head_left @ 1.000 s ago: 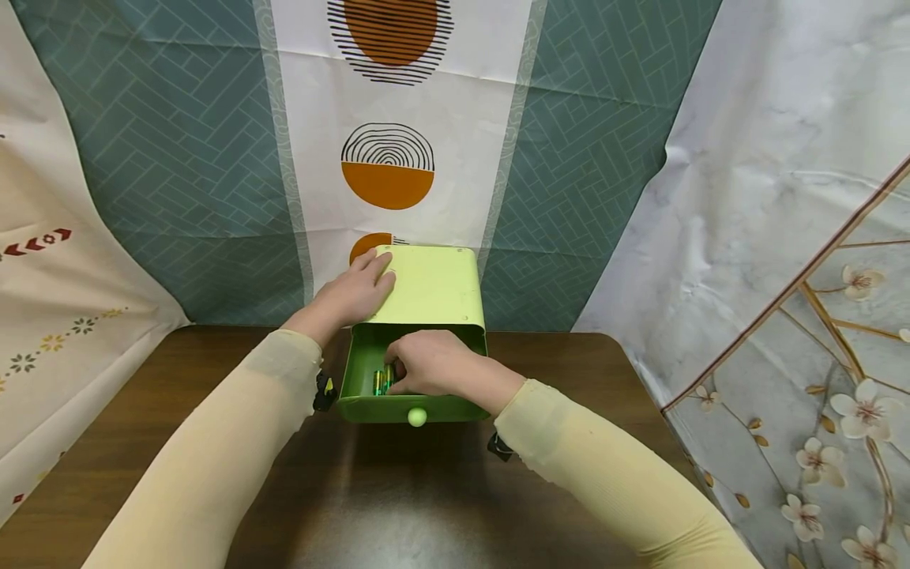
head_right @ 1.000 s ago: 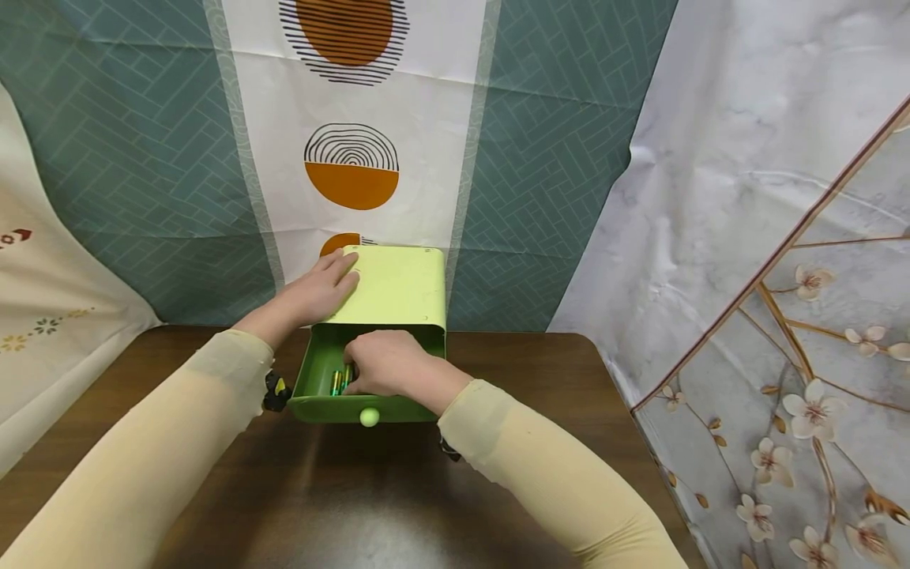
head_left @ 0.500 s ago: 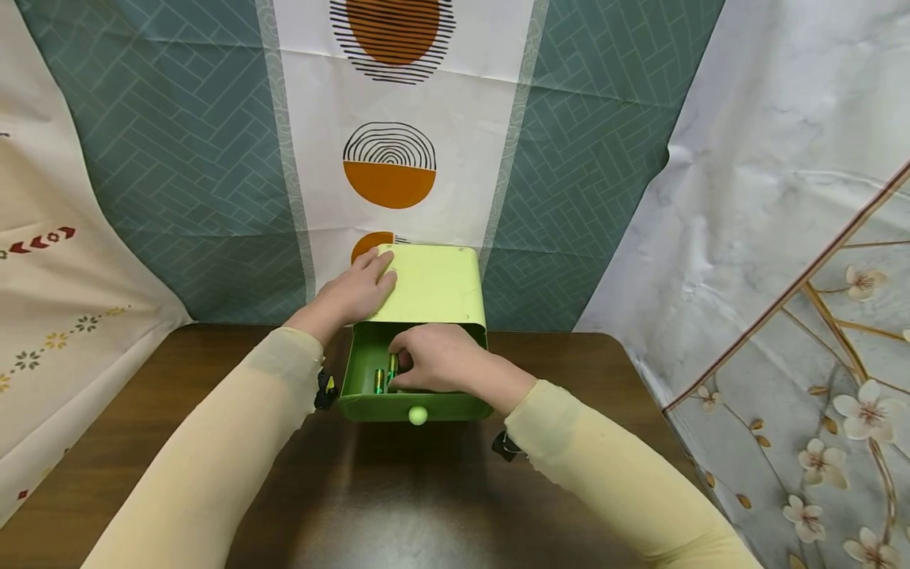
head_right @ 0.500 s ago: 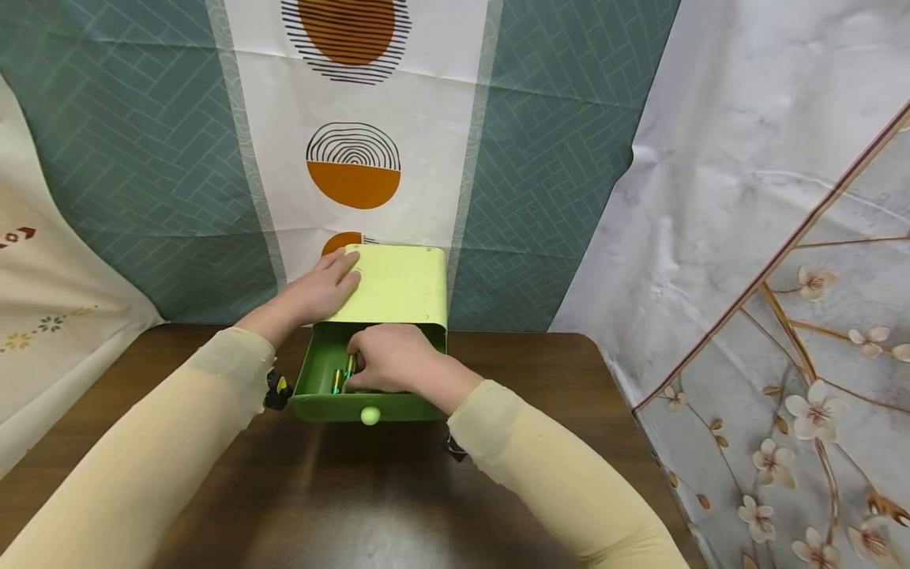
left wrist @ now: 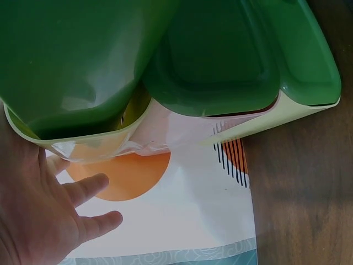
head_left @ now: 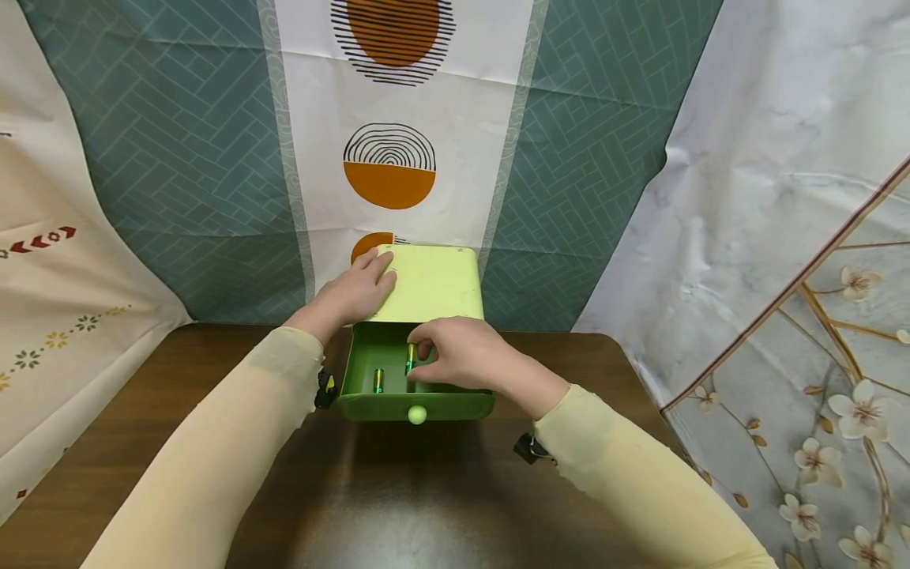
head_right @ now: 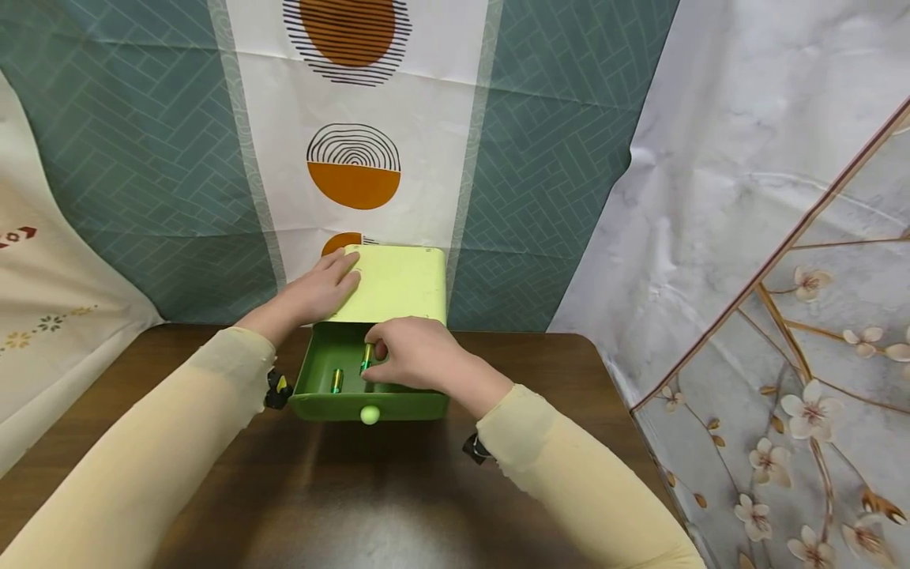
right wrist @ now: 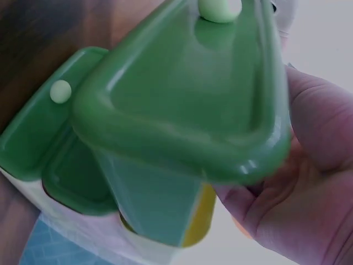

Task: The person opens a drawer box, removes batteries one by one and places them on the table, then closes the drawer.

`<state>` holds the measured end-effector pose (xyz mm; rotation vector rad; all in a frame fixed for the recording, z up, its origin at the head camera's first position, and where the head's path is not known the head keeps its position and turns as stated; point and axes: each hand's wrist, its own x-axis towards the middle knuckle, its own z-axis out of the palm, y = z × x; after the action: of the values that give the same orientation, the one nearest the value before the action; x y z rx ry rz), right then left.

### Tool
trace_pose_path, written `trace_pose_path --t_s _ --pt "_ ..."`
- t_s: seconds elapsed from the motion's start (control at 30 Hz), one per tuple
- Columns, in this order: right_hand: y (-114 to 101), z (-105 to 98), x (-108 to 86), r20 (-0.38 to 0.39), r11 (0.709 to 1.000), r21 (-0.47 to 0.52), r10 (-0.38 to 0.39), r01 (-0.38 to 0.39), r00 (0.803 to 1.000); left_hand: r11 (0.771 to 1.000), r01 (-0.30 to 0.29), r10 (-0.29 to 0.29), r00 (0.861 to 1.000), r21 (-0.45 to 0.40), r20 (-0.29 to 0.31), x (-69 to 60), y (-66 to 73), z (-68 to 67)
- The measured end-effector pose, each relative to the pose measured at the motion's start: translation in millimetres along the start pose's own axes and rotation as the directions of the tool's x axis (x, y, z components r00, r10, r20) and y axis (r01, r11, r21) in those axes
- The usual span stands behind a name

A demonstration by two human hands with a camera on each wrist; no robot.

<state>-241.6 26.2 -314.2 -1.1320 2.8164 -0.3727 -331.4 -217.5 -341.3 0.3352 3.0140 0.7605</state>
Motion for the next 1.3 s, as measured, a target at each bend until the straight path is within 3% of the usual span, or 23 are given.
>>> trace_pose_path --t_s 0.57,0.9,1.3 --pt "34.8 -25.2 -47.6 -0.147 0.996 0.090 0.037 -0.024 0.989 1.000 -0.006 0.006 1.000 -0.016 0.010 -1.2 -0.2 2.5" --pt "55.1 -30.5 -73.7 -0.172 0.986 0.146 0.111 -0.086 0.979 1.000 -0.010 0.010 1.000 -0.009 0.001 0.3 -0.9 1.8" --pt "72.4 -23.3 -91.7 -0.187 0.983 0.147 0.140 -0.113 0.972 1.000 -0.007 0.007 1.000 -0.011 0.005 -0.2 -0.7 -0.1"
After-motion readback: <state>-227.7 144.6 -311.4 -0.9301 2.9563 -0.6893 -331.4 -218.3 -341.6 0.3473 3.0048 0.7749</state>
